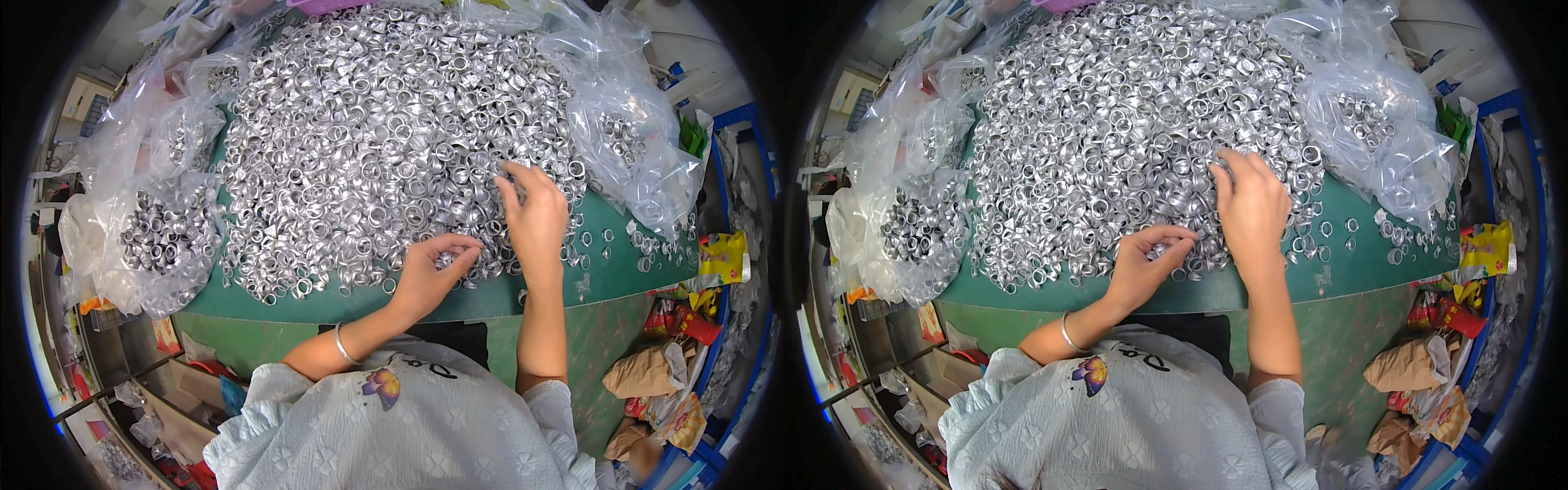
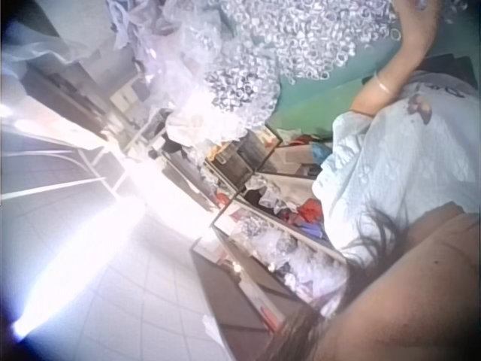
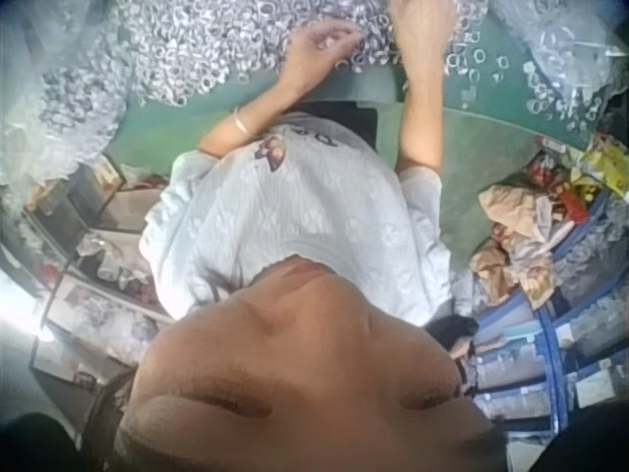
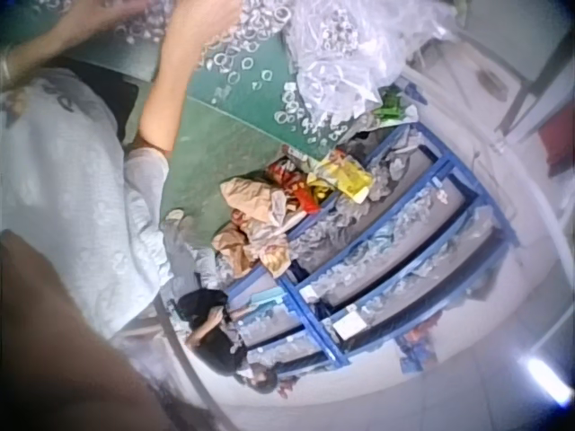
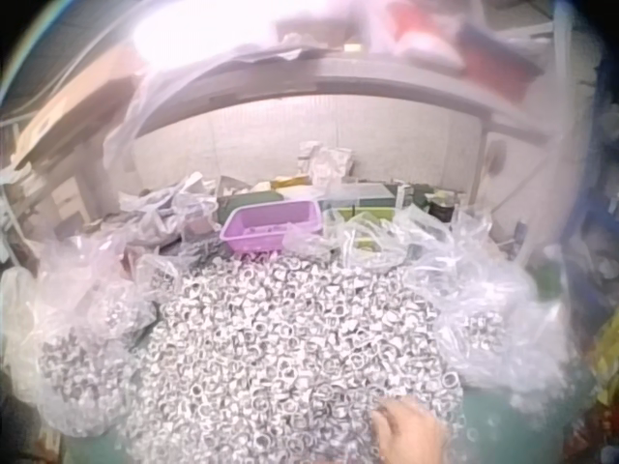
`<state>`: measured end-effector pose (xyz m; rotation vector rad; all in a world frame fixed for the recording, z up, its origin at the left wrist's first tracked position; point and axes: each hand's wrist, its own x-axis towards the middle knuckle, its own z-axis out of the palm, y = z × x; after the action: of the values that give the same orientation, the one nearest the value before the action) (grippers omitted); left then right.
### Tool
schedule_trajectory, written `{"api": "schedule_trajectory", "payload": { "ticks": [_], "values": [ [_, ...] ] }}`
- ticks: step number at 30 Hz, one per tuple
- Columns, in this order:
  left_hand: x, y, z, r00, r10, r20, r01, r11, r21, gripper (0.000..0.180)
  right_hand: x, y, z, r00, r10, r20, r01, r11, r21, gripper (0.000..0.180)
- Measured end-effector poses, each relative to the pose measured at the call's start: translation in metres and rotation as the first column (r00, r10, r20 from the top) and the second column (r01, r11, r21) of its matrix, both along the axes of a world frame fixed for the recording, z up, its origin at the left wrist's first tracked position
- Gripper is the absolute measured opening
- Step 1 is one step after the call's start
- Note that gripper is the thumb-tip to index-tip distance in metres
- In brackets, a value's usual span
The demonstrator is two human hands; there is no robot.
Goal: The person sorts small metal rings and components by hand on a green work table, picking items from a large pile and placing them into transparent plastic bags.
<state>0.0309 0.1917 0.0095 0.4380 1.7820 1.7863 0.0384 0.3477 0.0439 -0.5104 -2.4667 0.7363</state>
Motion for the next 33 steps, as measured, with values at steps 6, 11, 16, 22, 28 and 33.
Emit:
{"api": "schedule_trajectory", "payload": {
  "ticks": [6, 11, 16, 22, 28, 33],
  "values": [
    [-0.001, -0.002, -0.002, 0.999, -0.015, 0.045, 0.015, 1.000, 0.003, 0.015, -0.017, 0.002, -0.020, 0.994, 0.046, 0.103, -0.056, 0.994, 0.098, 0.012],
    [-0.005, -0.005, -0.001, 1.000, 0.027, 0.012, -0.028, 0.999, 0.025, 0.024, 0.011, 0.010, -0.018, 0.998, 0.058, -0.036, -0.067, 0.717, -0.693, 0.011],
    [-0.008, -0.002, 0.005, 0.998, 0.058, -0.001, -0.058, 0.995, 0.081, 0.036, 0.033, 0.000, -0.019, 0.977, 0.170, -0.128, -0.120, -0.053, -0.991, 0.016],
    [-0.011, 0.000, 0.004, 0.991, 0.051, -0.120, -0.034, 0.990, 0.137, 0.042, 0.041, -0.005, -0.027, 0.966, 0.210, -0.150, -0.078, -0.318, -0.945, 0.016],
    [-0.008, -0.003, 0.009, 0.998, 0.052, -0.045, -0.049, 0.997, 0.066, 0.037, 0.031, -0.008, -0.026, 0.997, 0.078, -0.004, -0.076, 0.954, -0.291, 0.019],
    [-0.007, -0.004, -0.001, 0.983, 0.071, -0.166, -0.068, 0.997, 0.027, 0.033, 0.007, -0.009, -0.004, 0.996, 0.088, 0.003, -0.086, 0.980, -0.181, 0.019]
  ]
}}
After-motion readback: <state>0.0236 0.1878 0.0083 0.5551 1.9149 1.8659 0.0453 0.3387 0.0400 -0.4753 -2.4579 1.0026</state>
